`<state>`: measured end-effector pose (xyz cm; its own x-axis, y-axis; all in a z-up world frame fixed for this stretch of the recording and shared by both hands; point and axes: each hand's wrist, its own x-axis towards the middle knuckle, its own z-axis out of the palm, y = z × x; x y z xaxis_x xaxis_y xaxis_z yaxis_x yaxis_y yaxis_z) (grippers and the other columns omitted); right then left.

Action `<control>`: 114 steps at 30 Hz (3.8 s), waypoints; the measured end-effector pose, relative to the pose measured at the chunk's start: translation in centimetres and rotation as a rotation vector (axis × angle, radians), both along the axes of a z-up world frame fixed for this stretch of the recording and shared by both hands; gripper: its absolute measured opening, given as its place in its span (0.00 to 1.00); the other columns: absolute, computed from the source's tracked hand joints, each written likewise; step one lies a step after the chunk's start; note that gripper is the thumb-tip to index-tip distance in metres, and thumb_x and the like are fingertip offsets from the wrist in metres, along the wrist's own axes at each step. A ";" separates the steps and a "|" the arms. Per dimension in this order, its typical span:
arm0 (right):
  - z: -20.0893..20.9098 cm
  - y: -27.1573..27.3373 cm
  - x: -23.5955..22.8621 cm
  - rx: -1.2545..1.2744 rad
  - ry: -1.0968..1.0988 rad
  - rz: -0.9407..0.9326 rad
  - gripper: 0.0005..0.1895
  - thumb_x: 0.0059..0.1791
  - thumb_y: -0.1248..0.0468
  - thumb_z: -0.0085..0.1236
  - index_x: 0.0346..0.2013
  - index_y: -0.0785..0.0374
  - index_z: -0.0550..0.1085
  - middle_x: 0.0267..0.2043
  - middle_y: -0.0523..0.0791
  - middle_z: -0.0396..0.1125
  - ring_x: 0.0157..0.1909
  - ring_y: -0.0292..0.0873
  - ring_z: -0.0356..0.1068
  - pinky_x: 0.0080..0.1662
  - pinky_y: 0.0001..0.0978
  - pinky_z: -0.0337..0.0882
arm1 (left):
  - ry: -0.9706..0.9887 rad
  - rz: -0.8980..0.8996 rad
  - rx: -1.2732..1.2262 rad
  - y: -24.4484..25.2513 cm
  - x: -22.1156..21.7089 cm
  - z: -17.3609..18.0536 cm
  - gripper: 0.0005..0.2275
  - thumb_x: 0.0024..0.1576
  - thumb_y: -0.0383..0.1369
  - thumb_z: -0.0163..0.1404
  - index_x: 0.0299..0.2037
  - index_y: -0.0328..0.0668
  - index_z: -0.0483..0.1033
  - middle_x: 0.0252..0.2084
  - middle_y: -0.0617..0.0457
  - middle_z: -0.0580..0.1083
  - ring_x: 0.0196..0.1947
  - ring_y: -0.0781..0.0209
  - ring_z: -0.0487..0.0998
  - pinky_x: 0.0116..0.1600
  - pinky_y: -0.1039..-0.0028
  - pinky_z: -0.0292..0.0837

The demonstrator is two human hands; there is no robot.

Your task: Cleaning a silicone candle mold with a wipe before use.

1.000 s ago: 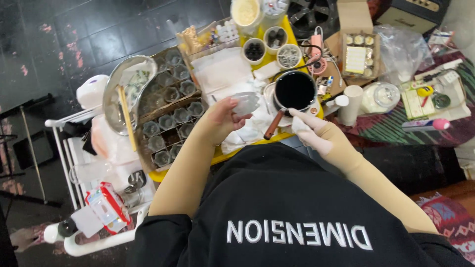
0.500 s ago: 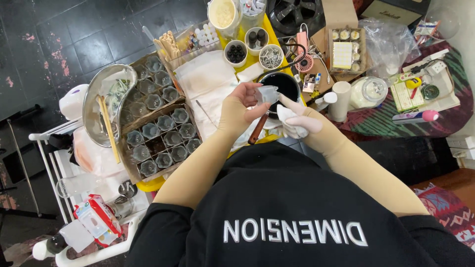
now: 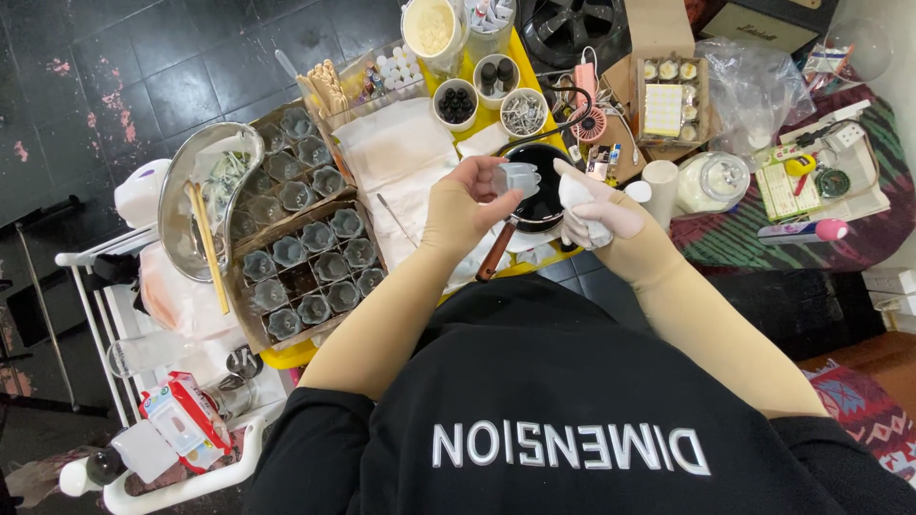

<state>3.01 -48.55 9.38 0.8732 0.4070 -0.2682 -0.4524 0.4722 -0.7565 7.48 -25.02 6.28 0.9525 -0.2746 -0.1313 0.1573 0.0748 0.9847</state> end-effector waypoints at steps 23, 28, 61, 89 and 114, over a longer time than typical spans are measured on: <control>2.9 1.8 -0.5 -1.437 -0.814 0.166 0.41 0.44 0.63 0.54 0.73 0.66 0.57 0.28 0.52 0.70 0.29 0.55 0.71 0.36 0.44 0.69 | 0.530 -0.069 -0.267 0.9 1.2 -1.1 0.13 0.55 0.41 0.57 0.41 0.41 0.76 0.27 0.59 0.69 0.29 0.69 0.72 0.47 0.73 0.77; 0.1 0.6 -0.8 -0.994 -0.413 0.176 0.45 0.49 0.60 0.56 0.78 0.62 0.49 0.26 0.49 0.65 0.30 0.47 0.65 0.38 0.35 0.67 | 0.552 -0.054 -0.195 1.2 1.3 -0.1 0.14 0.56 0.44 0.55 0.41 0.40 0.76 0.31 0.56 0.75 0.32 0.67 0.77 0.42 0.78 0.72; -0.7 3.3 -7.6 -2.168 -0.827 0.261 0.40 0.46 0.61 0.56 0.73 0.68 0.60 0.30 0.43 0.67 0.33 0.44 0.68 0.40 0.39 0.65 | 0.520 -0.044 -0.333 6.6 -1.8 -1.2 0.14 0.58 0.41 0.53 0.46 0.39 0.74 0.40 0.53 0.76 0.38 0.64 0.76 0.49 0.70 0.73; -6.4 -1.4 -6.9 0.493 0.371 -0.115 0.27 0.52 0.67 0.45 0.66 0.72 0.63 0.24 0.41 0.58 0.24 0.37 0.56 0.39 0.32 0.60 | 0.606 -0.029 -0.324 8.7 -2.3 -1.1 0.14 0.56 0.41 0.53 0.45 0.40 0.73 0.40 0.52 0.76 0.36 0.62 0.75 0.46 0.72 0.72; -6.1 2.9 -5.7 -2.593 -0.998 0.271 0.32 0.54 0.67 0.46 0.75 0.68 0.60 0.27 0.41 0.61 0.31 0.41 0.62 0.43 0.39 0.58 | 0.627 -0.077 -0.376 8.6 -3.2 -1.8 0.16 0.56 0.42 0.52 0.49 0.40 0.72 0.44 0.52 0.75 0.38 0.64 0.74 0.47 0.73 0.71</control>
<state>-2.71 -45.64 3.26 0.9692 0.2422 0.0444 0.1810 -0.8230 0.5384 4.27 -16.39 4.43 0.7055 -0.4718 -0.5288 0.7011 0.3555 0.6181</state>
